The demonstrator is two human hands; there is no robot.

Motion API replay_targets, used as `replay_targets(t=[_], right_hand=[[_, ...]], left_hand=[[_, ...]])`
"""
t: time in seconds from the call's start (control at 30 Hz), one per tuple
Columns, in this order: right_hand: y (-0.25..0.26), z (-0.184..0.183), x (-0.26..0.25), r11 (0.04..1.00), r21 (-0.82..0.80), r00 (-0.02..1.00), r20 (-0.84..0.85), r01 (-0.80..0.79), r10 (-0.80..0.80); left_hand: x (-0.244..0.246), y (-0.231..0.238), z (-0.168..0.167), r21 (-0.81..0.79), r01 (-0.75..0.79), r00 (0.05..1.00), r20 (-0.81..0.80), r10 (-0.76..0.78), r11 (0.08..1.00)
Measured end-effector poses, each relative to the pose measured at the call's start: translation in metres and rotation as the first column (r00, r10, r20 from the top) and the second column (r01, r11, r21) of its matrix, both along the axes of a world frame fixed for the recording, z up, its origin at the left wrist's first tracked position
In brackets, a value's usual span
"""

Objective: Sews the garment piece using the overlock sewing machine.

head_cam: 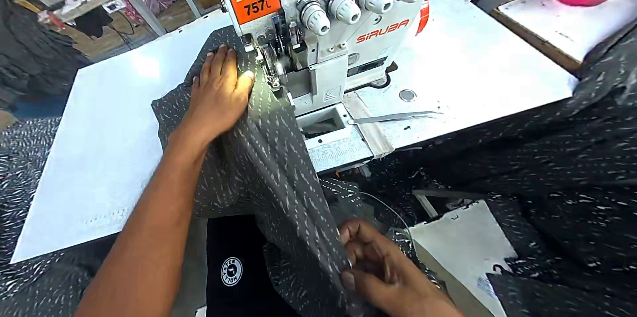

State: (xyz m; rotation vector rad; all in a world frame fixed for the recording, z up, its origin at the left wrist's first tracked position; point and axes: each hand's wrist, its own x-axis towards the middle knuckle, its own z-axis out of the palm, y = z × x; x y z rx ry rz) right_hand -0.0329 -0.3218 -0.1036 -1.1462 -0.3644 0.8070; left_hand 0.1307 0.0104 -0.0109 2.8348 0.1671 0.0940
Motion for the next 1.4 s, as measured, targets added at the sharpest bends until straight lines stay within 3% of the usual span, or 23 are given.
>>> replay_targets(t=[0.1,0.2,0.23,0.33,0.47,0.7,0.9,1.0,1.1,1.17,1.2,1.27,1.33,1.4], right_hand=[[0.013,0.003,0.016,0.997,0.025,0.995,0.072,0.074,-0.075],[0.027,0.012,0.033,0.994,-0.019,0.988,0.113,0.107,-0.105],[0.031,0.015,0.038,0.993,-0.037,0.988,0.107,0.114,-0.109],[0.043,0.024,0.054,0.984,-0.105,0.987,0.093,0.143,-0.133],[0.063,0.039,0.074,0.972,-0.144,0.979,0.105,0.187,-0.173],[0.093,0.057,0.119,0.955,-0.088,0.948,0.181,0.283,-0.264],[0.115,0.065,0.149,0.897,-0.164,0.903,0.213,0.411,-0.374],[0.126,0.068,0.149,0.841,-0.185,0.861,0.147,0.508,-0.487],[0.129,0.064,0.142,0.800,-0.191,0.821,0.197,0.569,-0.536],[0.113,0.057,0.129,0.834,-0.197,0.823,0.382,0.516,-0.419],[0.097,0.052,0.121,0.856,-0.196,0.806,0.487,0.478,-0.338],[0.055,0.042,0.109,0.919,-0.247,0.821,0.556,0.309,-0.127],[0.016,0.030,0.109,0.947,-0.319,0.862,0.469,-0.039,0.193],[-0.002,0.025,0.111,0.871,-0.393,0.800,0.397,-0.295,0.450]], left_hand=[[0.028,0.014,-0.004,-0.018,-0.006,0.983,0.183,0.009,1.000],[-0.003,-0.007,0.021,0.097,-0.035,0.865,0.502,-0.019,0.995],[-0.021,-0.021,0.027,0.065,-0.038,0.872,0.489,0.001,0.997],[-0.048,-0.042,0.013,-0.064,-0.042,0.978,0.203,0.055,0.997],[-0.005,-0.015,0.000,0.043,-0.050,0.998,0.050,0.048,0.998],[0.055,0.014,0.011,0.076,-0.089,0.995,-0.047,0.093,0.993],[0.102,0.044,0.009,0.167,-0.111,0.991,-0.056,0.121,0.980],[0.117,0.056,0.011,0.176,-0.168,0.985,0.067,0.159,0.970],[0.106,0.053,0.008,0.144,-0.154,0.854,0.518,0.059,0.977],[0.044,0.041,0.008,-0.045,-0.022,0.795,0.605,0.045,0.999],[-0.004,0.033,0.004,-0.160,0.014,0.815,0.574,0.081,0.987],[-0.101,0.023,-0.019,-0.297,-0.054,0.886,0.426,0.183,0.953],[-0.165,0.024,-0.051,-0.236,-0.216,0.943,0.202,0.265,0.948],[-0.192,0.023,-0.074,-0.067,-0.275,0.954,0.102,0.281,0.959]])
